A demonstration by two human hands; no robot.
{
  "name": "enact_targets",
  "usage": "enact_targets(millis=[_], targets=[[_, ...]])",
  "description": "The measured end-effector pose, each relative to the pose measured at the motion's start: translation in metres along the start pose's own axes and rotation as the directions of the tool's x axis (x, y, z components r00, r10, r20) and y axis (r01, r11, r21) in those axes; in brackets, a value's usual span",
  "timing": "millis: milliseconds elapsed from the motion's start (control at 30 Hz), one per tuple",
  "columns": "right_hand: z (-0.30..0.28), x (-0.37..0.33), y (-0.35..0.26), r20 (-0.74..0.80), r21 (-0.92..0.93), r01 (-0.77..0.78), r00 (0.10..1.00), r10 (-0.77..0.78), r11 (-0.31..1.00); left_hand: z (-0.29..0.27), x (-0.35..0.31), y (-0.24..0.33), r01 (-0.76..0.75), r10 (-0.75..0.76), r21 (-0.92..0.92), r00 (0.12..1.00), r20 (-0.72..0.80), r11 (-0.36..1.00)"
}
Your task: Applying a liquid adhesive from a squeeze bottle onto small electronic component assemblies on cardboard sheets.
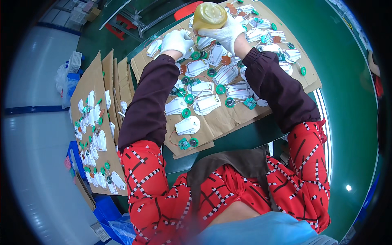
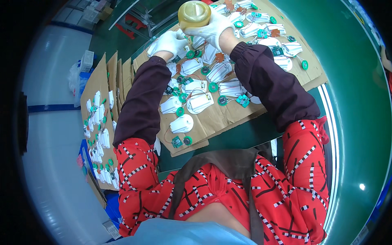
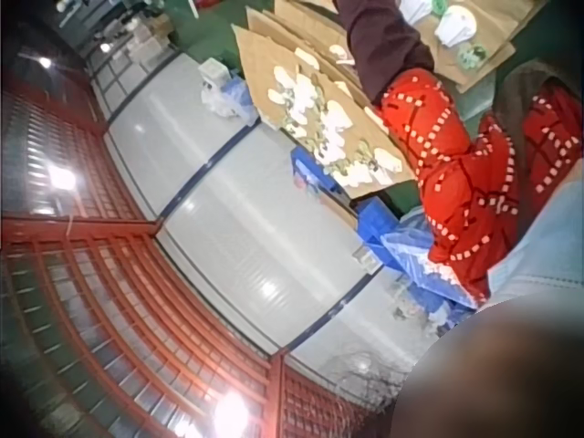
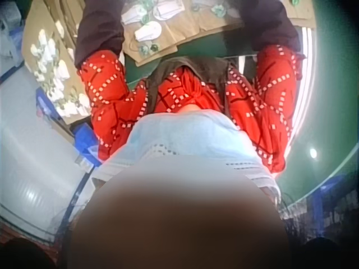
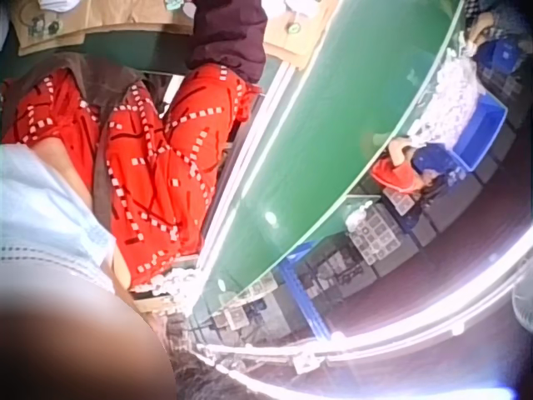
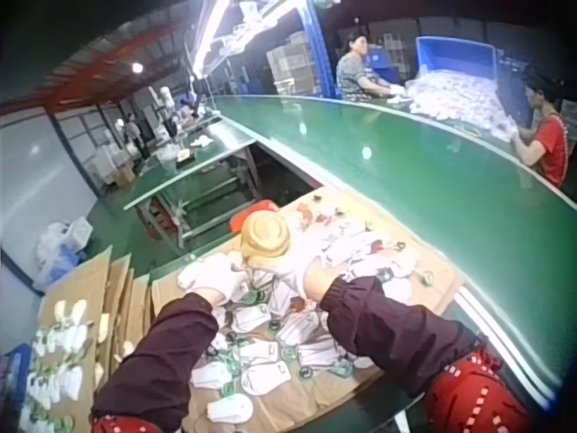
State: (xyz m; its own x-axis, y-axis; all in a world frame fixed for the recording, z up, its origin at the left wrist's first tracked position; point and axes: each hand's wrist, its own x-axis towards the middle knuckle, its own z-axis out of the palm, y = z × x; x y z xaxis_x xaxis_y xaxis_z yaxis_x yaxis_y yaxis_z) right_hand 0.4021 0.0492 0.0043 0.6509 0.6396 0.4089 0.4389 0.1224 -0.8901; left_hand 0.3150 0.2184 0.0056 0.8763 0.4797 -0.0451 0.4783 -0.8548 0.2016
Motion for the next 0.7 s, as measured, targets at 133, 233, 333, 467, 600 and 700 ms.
enact_targets(millis=[133, 233, 333, 467, 600, 700], targets=[[0.001, -0.002, -0.005, 0.02, -0.046, -0.024, 0.999, 0.025, 0.999, 0.0, -0.002, -0.001, -0.009, 0.009, -0.009, 1.0, -0.022, 1.0], [0.001, -0.002, -0.007, 0.014, -0.066, 0.013, 1.0, -0.012, 0.998, -0.005, -0.006, -0.002, -0.02, 0.019, -0.025, 1.0, -0.02, 0.999], [0.003, -0.004, -0.008, 0.026, 0.014, -0.008, 1.0, 0.007, 1.0, -0.01, -0.008, -0.008, -0.012, 0.011, -0.052, 1.0, -0.01, 0.999], [0.005, -0.004, -0.003, 0.033, 0.036, -0.017, 0.999, 0.016, 0.999, -0.006, -0.008, -0.008, -0.012, 0.012, -0.039, 1.0, -0.02, 0.999], [0.001, -0.006, -0.01, 0.045, 0.014, -0.013, 0.999, 0.013, 1.0, -0.007, -0.005, -0.005, 0.035, -0.035, -0.024, 0.999, -0.004, 0.999], [0.0, -0.009, -0.012, 0.049, 0.025, -0.073, 0.996, 0.072, 0.997, -0.006, -0.006, -0.002, 0.001, 0.0, -0.027, 1.0, 0.029, 1.0]])
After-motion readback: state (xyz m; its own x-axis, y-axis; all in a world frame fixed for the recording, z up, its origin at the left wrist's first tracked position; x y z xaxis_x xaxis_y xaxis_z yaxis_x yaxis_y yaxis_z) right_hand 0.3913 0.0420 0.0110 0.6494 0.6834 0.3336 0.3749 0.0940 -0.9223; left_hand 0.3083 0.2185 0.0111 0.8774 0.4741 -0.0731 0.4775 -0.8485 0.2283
